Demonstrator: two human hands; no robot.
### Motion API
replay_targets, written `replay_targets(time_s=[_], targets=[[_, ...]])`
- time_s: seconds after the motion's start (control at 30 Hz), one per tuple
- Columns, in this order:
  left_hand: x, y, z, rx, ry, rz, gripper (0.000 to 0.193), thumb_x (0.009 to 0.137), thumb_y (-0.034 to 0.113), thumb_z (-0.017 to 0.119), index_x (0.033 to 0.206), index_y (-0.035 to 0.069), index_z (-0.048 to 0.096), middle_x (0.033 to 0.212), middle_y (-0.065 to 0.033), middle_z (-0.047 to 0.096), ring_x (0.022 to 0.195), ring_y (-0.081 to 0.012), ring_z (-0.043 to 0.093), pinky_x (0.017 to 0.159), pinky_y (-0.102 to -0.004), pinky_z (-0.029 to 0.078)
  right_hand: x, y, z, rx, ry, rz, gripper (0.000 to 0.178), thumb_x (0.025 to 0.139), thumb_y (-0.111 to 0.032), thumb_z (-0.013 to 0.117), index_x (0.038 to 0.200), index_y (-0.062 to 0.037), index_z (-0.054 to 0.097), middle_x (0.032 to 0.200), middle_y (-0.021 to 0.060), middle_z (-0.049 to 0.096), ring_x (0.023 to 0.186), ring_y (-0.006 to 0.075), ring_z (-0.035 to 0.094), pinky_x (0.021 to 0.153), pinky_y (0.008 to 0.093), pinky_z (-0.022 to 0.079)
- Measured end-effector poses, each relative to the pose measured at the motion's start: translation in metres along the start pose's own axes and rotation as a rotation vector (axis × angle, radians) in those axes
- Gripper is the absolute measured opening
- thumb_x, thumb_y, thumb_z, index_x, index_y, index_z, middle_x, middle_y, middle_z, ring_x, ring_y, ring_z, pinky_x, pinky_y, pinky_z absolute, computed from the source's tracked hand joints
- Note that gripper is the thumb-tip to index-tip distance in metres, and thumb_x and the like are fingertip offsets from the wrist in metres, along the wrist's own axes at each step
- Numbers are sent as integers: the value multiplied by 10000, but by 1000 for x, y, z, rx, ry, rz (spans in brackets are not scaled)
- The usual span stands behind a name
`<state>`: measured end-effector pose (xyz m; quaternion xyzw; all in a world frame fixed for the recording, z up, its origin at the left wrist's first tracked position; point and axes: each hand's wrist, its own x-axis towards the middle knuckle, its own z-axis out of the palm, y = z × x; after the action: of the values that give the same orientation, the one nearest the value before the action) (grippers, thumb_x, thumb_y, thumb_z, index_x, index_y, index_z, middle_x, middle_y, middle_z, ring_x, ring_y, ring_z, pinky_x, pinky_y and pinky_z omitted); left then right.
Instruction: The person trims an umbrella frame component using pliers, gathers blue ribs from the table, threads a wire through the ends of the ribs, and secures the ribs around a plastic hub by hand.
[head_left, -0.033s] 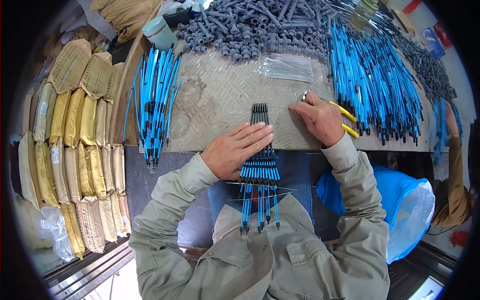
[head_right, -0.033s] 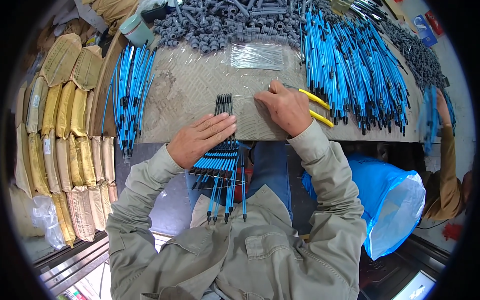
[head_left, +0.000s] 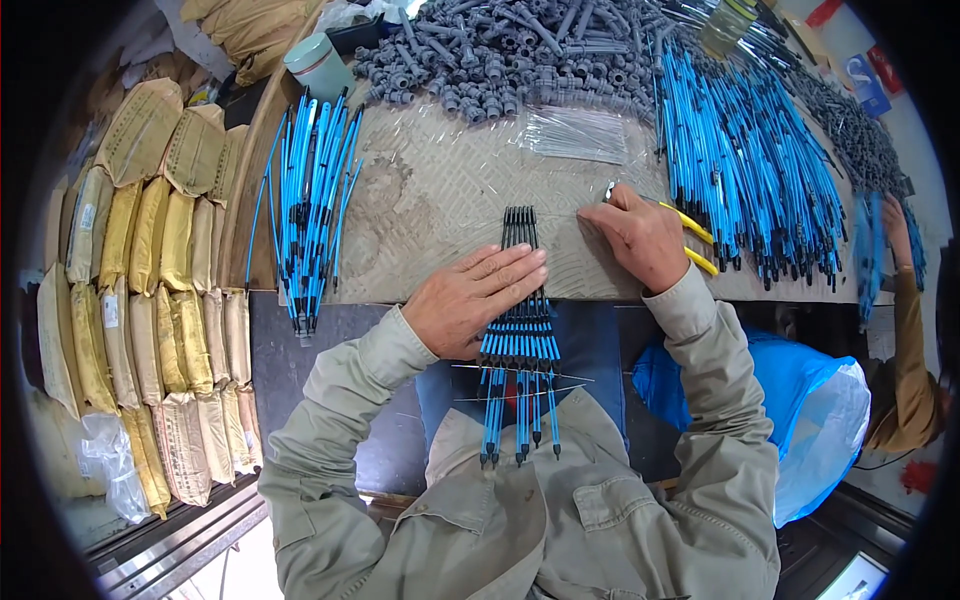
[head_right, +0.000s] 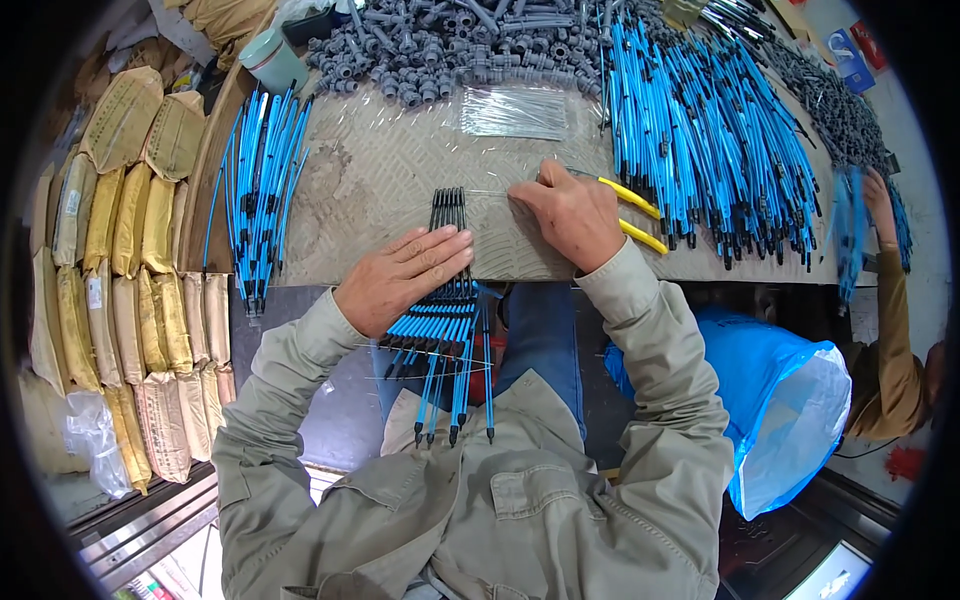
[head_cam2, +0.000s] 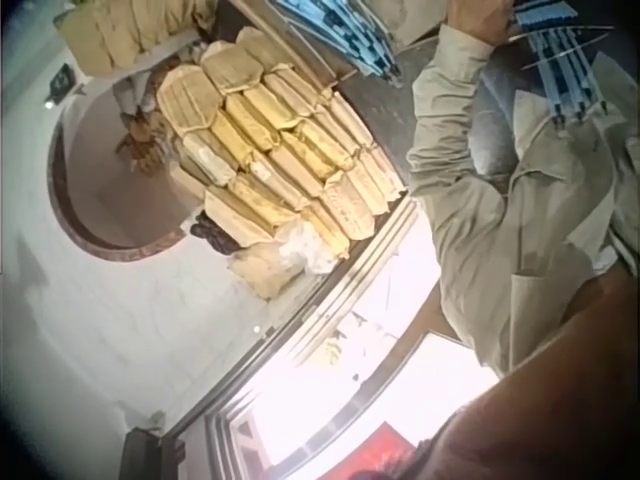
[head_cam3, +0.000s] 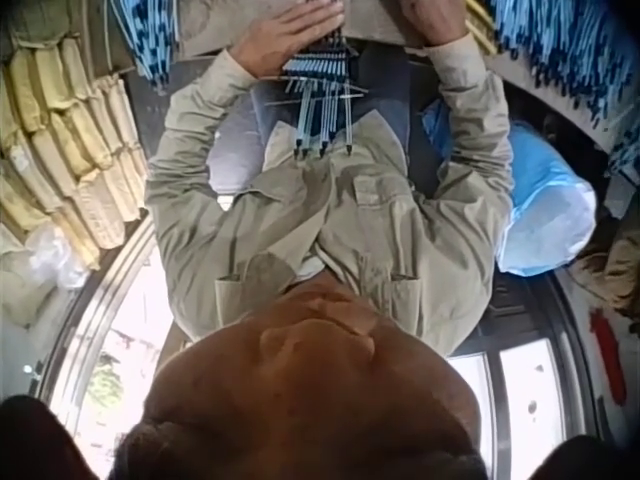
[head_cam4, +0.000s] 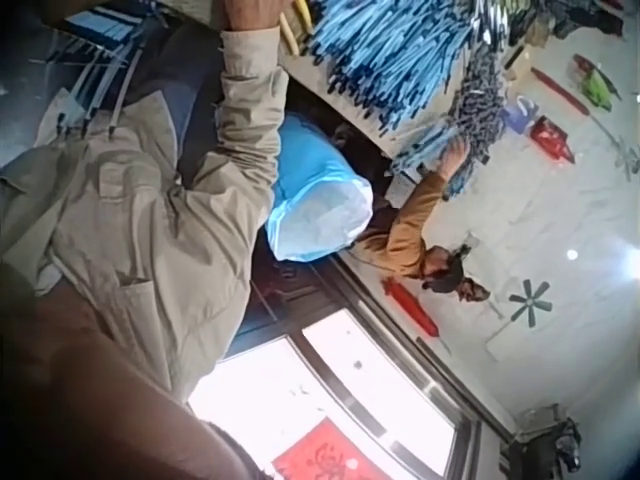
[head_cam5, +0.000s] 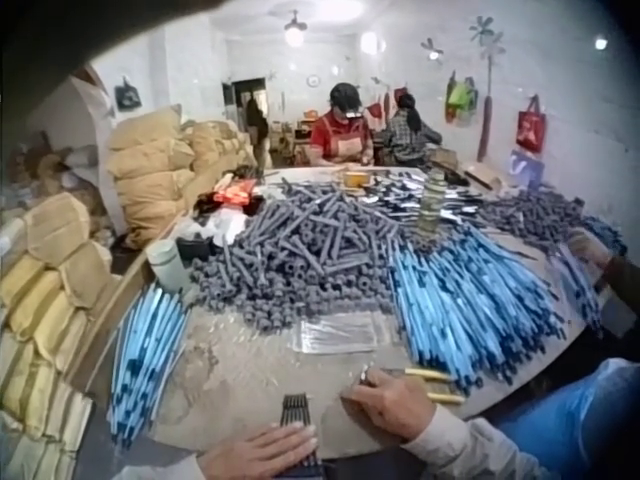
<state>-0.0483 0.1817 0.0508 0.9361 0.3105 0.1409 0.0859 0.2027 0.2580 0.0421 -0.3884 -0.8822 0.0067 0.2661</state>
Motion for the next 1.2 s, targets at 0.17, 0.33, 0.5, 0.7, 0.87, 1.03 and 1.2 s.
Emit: replay_targets(time_s=[0.17, 0.33, 0.5, 0.7, 0.87, 1.03, 1.2], targets=[[-1, -1, 1, 20, -15, 1, 539, 777, 108, 475, 1310, 54, 408, 1381, -83, 388, 1275, -240, 372, 1020, -381, 335, 3, 3, 1, -10, -16, -25, 154, 753, -103, 599, 881, -155, 666, 686, 54, 502, 572, 229, 560, 485, 329, 423], [-2, -5, 2, 3, -40, 37, 786, 632, 245, 664, 1322, 16, 367, 1392, -131, 356, 1295, -260, 336, 1056, -398, 279, 5, 4, 3, 1, -9, -52, 152, 749, -99, 594, 869, -160, 664, 686, 46, 501, 578, 225, 562, 488, 330, 426], [-2, -5, 4, -9, -32, 35, 794, 644, 276, 666, 1327, 14, 357, 1393, -136, 351, 1298, -267, 330, 1061, -397, 271, 15, 6, 7, -6, -12, -87, 139, 747, -102, 589, 850, -165, 657, 699, 37, 501, 596, 219, 569, 501, 329, 436], [-2, -7, 5, 9, -37, 44, 812, 660, 329, 667, 1334, 17, 340, 1404, -134, 330, 1309, -273, 304, 1071, -396, 256, 17, 6, 12, -28, -62, -112, 136, 762, -104, 573, 864, -166, 637, 718, 36, 506, 622, 223, 580, 521, 340, 444], [-5, -7, 5, 13, -58, 23, 838, 634, 316, 693, 1333, 20, 339, 1406, -136, 322, 1313, -272, 295, 1077, -396, 247, 32, -12, 11, -86, -177, -94, 74, 796, -123, 554, 864, -139, 579, 763, 52, 530, 667, 265, 588, 550, 381, 447], [-4, -6, 6, -75, -16, 5, 757, 608, 37, 582, 1332, 40, 361, 1412, -117, 326, 1309, -254, 313, 1075, -381, 265, 42, -14, 17, 53, -260, -58, 47, 823, -138, 540, 847, -100, 525, 810, 75, 550, 711, 318, 581, 570, 418, 443], [-6, -6, 8, -41, -39, 19, 773, 612, 77, 609, 1338, 37, 348, 1415, -128, 318, 1312, -258, 306, 1078, -386, 259, 42, -21, 24, 131, -240, -54, 51, 822, -119, 537, 847, -80, 517, 810, 91, 551, 726, 335, 573, 574, 422, 440]])
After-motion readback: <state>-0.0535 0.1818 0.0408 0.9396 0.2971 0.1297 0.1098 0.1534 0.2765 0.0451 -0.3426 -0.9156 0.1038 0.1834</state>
